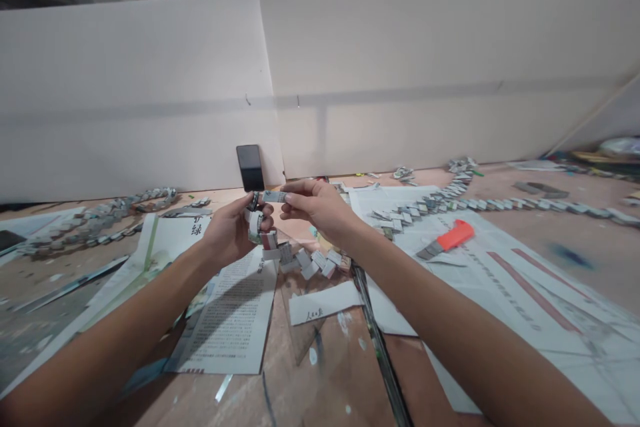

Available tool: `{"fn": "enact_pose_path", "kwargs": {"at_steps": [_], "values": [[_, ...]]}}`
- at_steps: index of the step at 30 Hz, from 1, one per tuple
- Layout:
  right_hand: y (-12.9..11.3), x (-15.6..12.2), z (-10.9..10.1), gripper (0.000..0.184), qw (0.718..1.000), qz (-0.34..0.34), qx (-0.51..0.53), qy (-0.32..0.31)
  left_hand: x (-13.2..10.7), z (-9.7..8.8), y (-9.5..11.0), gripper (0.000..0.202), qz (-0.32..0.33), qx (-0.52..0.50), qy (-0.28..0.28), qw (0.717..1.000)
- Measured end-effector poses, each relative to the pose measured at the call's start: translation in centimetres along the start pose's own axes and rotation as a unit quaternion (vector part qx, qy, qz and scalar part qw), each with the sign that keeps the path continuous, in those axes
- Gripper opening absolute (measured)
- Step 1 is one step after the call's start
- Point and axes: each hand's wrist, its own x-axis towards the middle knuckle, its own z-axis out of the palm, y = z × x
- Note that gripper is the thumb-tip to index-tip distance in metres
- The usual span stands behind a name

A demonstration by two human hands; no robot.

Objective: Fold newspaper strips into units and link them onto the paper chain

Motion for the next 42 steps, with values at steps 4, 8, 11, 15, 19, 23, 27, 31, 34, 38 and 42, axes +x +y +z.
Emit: {"fn": "enact_pose_path", "kwargs": {"at_steps": [4, 8, 11, 15, 19, 23, 27, 31, 34, 38, 42], "values": [[0.2, -0.2, 0.3, 0.011, 0.999, -0.022, -0.038, 0.01, 0.0, 0.0, -0.2, 0.018, 0.004, -0.015, -0.005, 1.0], [0.0, -0.7, 0.8, 0.011, 0.986, -0.064, -0.153, 0.012, -0.2, 0.0, -0.3, 0.019, 0.008, -0.005, -0.024, 1.0], [-0.3, -1.2, 1.3, 0.013, 0.964, -0.104, -0.244, 0.008, -0.2, -0.1, -0.4, 0.014, 0.019, 0.01, -0.021, 1.0], [-0.3, -1.5, 1.6, 0.016, 0.923, -0.173, -0.344, 0.014, -0.1, -0.1, -0.6, 0.016, 0.007, 0.008, -0.005, 1.0], [-0.3, -1.4, 1.2, 0.017, 0.897, -0.206, -0.392, 0.008, -0.1, -0.1, -0.6, 0.02, -0.007, 0.012, -0.023, 1.0], [-0.7, -1.4, 0.6, 0.02, 0.888, -0.207, -0.41, 0.004, -0.3, 0.0, -0.6, 0.022, -0.023, 0.013, -0.048, 0.999], [-0.8, -1.2, 0.1, 0.02, 0.887, -0.222, -0.404, 0.009, -0.4, 0.2, -0.8, 0.025, -0.041, -0.007, -0.059, 0.997], [-0.6, -1.0, 0.0, 0.021, 0.889, -0.238, -0.391, 0.017, -0.3, 0.3, -1.0, 0.028, -0.037, -0.018, -0.063, 0.997], [-0.6, -1.1, 0.3, 0.022, 0.88, -0.26, -0.397, 0.022, -0.3, 0.4, -1.0, 0.026, -0.03, -0.013, -0.063, 0.997], [-0.8, -1.3, 0.5, 0.023, 0.86, -0.273, -0.429, 0.037, -0.3, 0.5, -1.0, 0.026, -0.025, 0.0, -0.06, 0.998], [-0.9, -1.4, 0.4, 0.024, 0.847, -0.271, -0.455, 0.048, -0.3, 0.7, -1.0, 0.024, -0.013, 0.017, -0.053, 0.998]]}}
